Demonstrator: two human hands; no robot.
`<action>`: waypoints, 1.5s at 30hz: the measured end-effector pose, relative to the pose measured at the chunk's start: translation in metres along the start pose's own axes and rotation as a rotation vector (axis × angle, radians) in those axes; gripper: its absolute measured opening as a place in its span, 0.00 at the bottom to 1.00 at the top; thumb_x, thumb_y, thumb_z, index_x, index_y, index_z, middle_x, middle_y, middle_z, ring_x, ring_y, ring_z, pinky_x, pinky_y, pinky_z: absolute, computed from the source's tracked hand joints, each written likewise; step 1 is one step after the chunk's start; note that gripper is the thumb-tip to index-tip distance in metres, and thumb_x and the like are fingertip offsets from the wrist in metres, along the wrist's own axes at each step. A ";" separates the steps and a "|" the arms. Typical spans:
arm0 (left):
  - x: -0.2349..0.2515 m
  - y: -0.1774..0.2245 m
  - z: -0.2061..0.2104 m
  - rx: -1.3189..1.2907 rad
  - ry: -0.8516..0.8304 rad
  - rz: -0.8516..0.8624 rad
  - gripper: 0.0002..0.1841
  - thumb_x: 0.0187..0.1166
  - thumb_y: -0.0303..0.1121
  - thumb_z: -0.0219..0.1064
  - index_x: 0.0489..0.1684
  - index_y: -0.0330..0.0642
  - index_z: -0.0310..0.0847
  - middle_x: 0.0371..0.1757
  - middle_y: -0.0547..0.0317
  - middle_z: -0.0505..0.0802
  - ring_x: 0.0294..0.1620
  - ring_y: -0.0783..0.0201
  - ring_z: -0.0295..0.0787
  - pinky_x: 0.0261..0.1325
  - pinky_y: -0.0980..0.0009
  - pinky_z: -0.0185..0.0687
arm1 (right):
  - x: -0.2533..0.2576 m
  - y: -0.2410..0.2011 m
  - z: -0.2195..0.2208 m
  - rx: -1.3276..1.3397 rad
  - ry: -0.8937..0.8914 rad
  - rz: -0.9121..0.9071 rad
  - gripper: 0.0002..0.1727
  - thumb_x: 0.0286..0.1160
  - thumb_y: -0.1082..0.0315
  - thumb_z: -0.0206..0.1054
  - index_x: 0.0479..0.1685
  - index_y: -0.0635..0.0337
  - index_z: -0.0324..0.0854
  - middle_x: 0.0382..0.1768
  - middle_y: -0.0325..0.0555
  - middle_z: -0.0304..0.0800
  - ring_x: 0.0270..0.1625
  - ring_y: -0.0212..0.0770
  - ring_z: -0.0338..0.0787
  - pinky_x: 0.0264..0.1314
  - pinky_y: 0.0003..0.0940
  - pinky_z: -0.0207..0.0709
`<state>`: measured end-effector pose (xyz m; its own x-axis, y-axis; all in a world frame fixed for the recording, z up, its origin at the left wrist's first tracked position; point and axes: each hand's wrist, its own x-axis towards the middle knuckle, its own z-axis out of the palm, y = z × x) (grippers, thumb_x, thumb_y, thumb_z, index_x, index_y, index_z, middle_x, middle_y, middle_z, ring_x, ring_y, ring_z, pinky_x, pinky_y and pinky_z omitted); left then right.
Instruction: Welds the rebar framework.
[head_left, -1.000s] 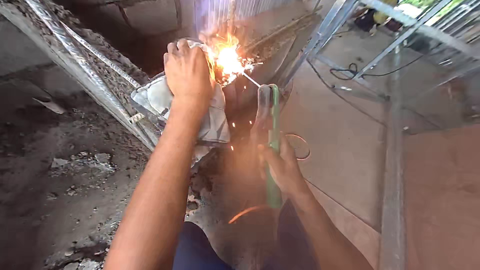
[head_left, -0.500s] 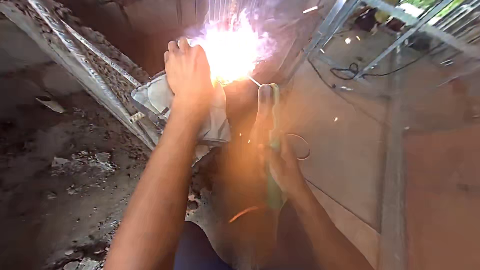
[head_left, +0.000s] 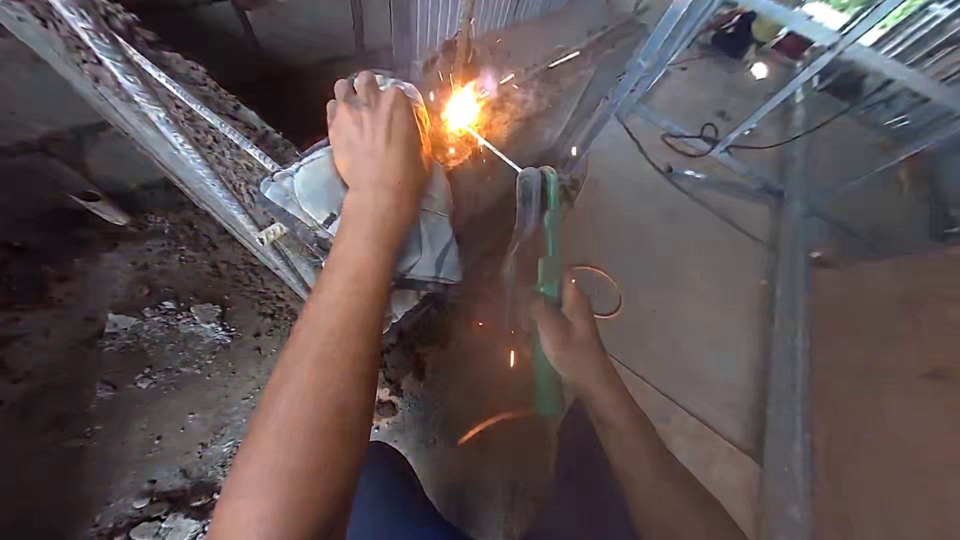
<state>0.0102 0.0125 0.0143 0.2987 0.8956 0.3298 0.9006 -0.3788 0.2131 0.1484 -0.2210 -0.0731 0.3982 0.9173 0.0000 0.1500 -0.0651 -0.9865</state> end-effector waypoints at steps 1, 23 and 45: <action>0.000 0.000 -0.001 -0.001 -0.004 -0.004 0.21 0.69 0.38 0.73 0.52 0.27 0.83 0.68 0.29 0.84 0.76 0.30 0.75 0.66 0.34 0.76 | 0.000 0.000 0.000 0.007 -0.006 -0.004 0.20 0.82 0.61 0.62 0.68 0.59 0.69 0.20 0.46 0.79 0.15 0.43 0.82 0.18 0.37 0.83; 0.002 -0.003 0.000 -0.039 0.025 0.012 0.28 0.82 0.52 0.60 0.43 0.28 0.85 0.63 0.28 0.86 0.73 0.28 0.77 0.67 0.31 0.74 | 0.002 -0.009 -0.029 0.197 -0.015 -0.010 0.15 0.87 0.63 0.55 0.66 0.59 0.70 0.20 0.44 0.79 0.14 0.39 0.81 0.17 0.34 0.84; -0.015 0.001 -0.007 -0.016 0.042 0.052 0.20 0.81 0.47 0.66 0.49 0.37 0.86 0.58 0.37 0.85 0.61 0.34 0.81 0.58 0.35 0.78 | 0.034 -0.037 -0.080 0.441 -0.214 0.173 0.19 0.85 0.59 0.60 0.68 0.55 0.68 0.22 0.39 0.79 0.16 0.35 0.82 0.16 0.29 0.83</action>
<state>0.0040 -0.0032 0.0162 0.3314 0.8640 0.3789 0.8789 -0.4288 0.2090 0.2287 -0.2190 -0.0232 0.1826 0.9706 -0.1566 -0.3158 -0.0930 -0.9443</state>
